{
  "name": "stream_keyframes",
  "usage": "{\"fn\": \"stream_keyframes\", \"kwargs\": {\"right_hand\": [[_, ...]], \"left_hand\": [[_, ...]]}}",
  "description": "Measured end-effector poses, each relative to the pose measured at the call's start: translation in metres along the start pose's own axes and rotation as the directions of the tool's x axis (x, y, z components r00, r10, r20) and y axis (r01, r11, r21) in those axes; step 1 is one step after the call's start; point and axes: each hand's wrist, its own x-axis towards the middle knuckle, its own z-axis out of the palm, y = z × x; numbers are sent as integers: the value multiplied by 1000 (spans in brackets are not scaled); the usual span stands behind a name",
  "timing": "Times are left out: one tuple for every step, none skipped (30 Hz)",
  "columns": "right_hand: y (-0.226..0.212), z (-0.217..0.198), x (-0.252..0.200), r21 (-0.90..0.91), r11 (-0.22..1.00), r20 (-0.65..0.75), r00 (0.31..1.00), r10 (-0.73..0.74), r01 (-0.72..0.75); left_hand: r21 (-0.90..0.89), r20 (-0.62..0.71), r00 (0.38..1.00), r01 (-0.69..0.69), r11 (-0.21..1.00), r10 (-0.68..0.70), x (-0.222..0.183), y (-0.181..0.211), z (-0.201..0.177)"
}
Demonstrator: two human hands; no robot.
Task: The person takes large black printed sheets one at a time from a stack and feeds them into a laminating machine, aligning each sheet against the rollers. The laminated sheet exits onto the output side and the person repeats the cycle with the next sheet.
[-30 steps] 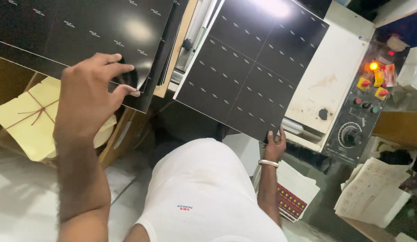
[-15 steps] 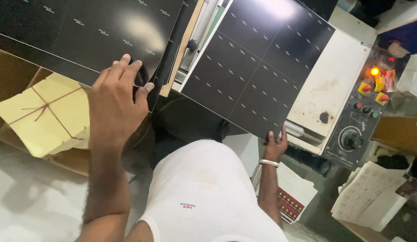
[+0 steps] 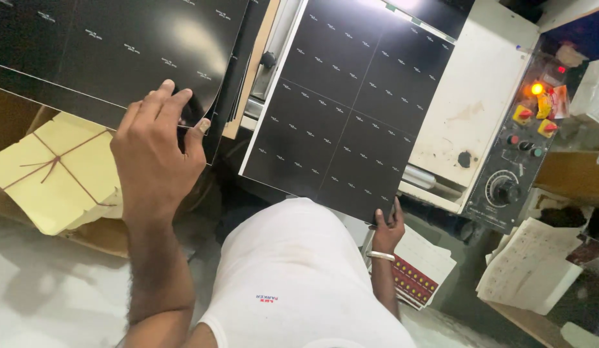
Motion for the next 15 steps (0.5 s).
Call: {"fn": "stream_keyframes", "kwargs": {"right_hand": [[6,-2,3,5,999,0,999,-54,54],[4,-1,8,4,998,6,998,-57,57],[1,0,14,-12,992,4,992,-127,127],[-1,1,20,-28,980,5,980,-198,198],[-10,4,27,-29,979,12,980,-199,200],[-18,6,34,-30,977,14,978,-209,210],[-27,11,42,-29,974,12,975,-223,223],[-31,13,52,-27,973,16,973,-228,229],[-35,15,63,-65,973,9,975,-223,223],[-40,18,73,-102,971,1,976,-217,216],[-44,19,84,-101,970,6,975,-221,221],[-48,21,94,-202,955,4,975,-222,218],[-52,23,104,-301,930,0,975,-222,212],[-50,21,115,-300,929,4,974,-225,216],[-48,21,128,-393,882,20,961,-276,261]], "left_hand": [[3,1,1000,5,1000,-5,-1,-1,0],[4,-3,1000,10,1000,-10,-1,-1,0],[-9,-6,1000,8,1000,-8,-1,-1,0],[-23,-9,1000,6,1000,-7,-1,-2,0],[-21,-12,1000,13,1000,-14,-3,-3,2],[-9,-28,1000,0,1000,0,-5,-5,4],[3,-47,999,-17,1000,17,-5,-7,7],[3,-53,998,-14,1000,14,-5,-7,6],[-21,-49,999,-6,1000,5,-6,-6,6],[-46,-45,999,2,999,-4,-6,-6,5],[-46,-50,999,6,999,-8,-6,-5,4],[-51,-47,999,8,999,-10,-6,-5,4],[-57,-44,999,9,998,-11,-6,-4,4],[-57,-47,999,13,998,-15,-7,-4,4],[-70,-52,998,21,997,-25,-7,-4,5]]}}
